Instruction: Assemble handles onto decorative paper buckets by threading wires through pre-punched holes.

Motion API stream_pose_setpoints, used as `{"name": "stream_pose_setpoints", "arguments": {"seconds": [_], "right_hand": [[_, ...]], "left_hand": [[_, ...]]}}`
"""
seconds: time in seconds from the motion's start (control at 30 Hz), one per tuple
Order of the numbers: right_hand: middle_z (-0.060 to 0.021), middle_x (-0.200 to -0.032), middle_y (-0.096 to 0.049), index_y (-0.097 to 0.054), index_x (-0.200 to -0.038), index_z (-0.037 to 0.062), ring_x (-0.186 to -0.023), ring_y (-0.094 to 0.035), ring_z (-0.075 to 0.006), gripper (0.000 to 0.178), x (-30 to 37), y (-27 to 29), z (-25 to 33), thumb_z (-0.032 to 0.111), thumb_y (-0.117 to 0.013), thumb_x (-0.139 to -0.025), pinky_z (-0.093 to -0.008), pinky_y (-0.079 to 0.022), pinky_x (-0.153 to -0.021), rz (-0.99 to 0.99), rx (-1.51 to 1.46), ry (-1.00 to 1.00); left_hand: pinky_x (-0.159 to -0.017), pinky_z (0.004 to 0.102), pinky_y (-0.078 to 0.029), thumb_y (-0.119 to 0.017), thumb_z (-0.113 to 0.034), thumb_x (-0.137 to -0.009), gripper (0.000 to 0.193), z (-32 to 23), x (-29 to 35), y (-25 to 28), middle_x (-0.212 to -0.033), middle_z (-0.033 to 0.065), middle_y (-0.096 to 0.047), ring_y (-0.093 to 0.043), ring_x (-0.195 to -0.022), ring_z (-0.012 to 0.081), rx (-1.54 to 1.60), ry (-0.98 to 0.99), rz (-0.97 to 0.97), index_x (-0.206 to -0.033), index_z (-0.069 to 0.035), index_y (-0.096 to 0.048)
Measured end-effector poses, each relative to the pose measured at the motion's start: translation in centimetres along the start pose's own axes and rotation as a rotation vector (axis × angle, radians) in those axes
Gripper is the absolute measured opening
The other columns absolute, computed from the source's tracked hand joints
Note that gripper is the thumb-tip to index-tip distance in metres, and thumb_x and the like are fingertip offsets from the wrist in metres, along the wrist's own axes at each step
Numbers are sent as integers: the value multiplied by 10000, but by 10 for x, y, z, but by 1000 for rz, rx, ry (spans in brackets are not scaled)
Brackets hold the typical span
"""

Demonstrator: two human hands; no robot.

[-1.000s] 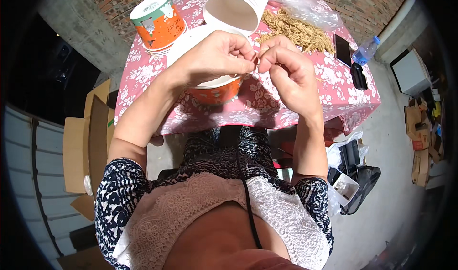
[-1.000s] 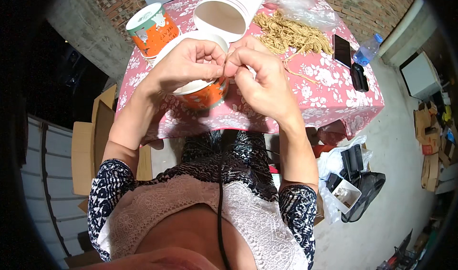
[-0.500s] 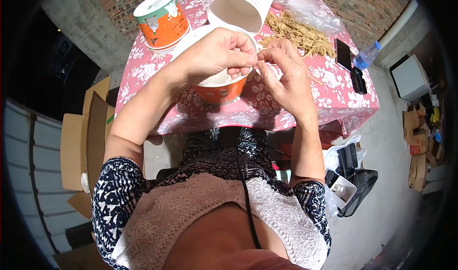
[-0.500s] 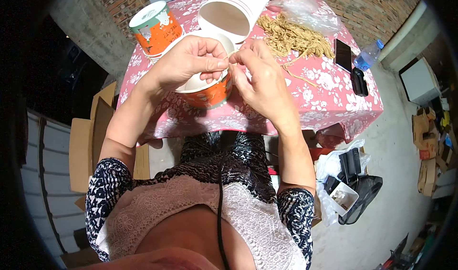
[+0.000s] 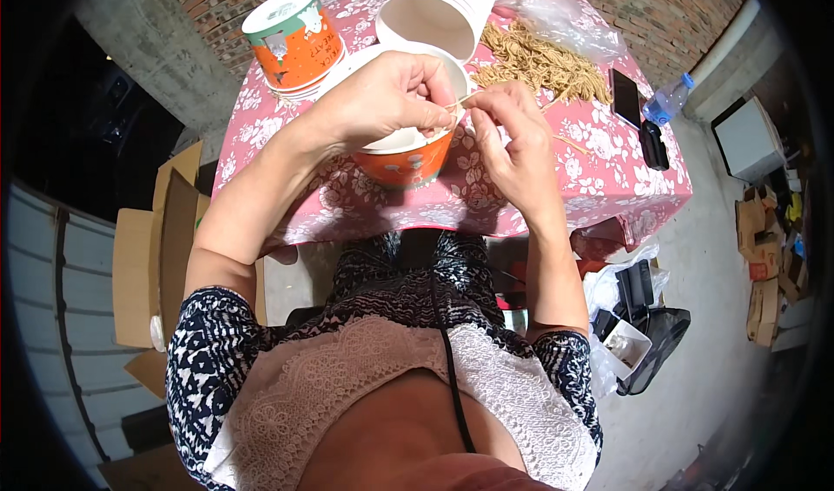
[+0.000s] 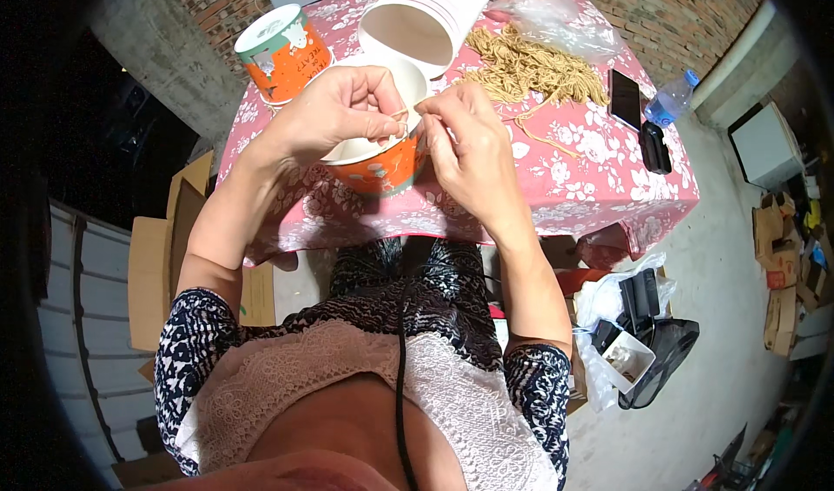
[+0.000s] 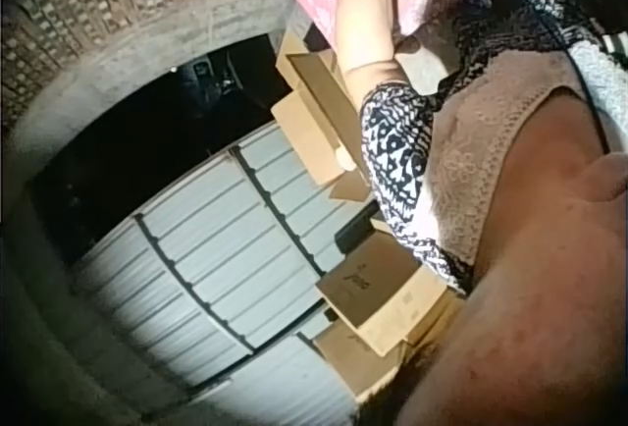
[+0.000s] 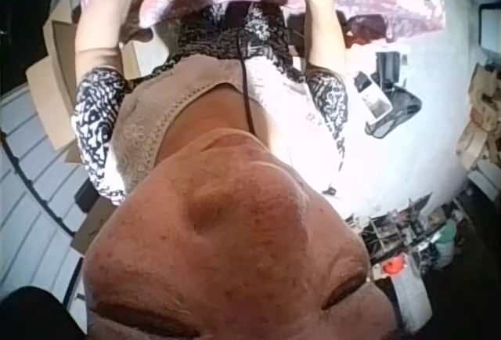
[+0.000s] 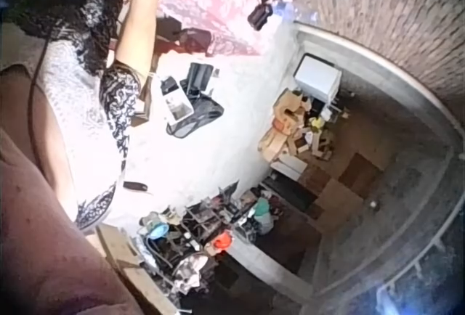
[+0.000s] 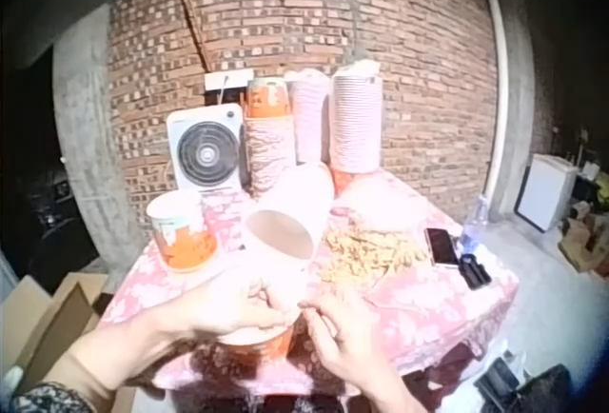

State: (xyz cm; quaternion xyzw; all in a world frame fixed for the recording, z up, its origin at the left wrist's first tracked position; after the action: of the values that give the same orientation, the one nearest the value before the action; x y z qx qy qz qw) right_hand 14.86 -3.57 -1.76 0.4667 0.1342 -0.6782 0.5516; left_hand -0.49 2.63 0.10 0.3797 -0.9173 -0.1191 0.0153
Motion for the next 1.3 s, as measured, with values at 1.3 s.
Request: {"name": "stream_pose_setpoints", "arguments": {"seconds": [1.3], "right_hand": [[-96,-861,-569,-609,-894,-21,-787,-598,-195,56,7,-15,-22,6,-644,-860,-323,-484,-714,55,-239,-238]], "left_hand": [[-667,278,-474,-615,-54,-906,67,-10,9,-6,-798,52,-617,-579,-734,128,-599,-371,-297,-919,6,-588]]}}
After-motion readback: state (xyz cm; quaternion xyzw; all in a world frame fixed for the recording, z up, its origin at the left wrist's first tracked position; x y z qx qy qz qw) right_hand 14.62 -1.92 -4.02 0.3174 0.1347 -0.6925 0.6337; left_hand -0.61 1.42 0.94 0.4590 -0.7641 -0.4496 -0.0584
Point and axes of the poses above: each hand's wrist, its own x-axis away from the middle knuckle, its own y-axis out of the back of the hand, z = x × y, the point moved 5 cm from there along -x, towards the middle knuckle
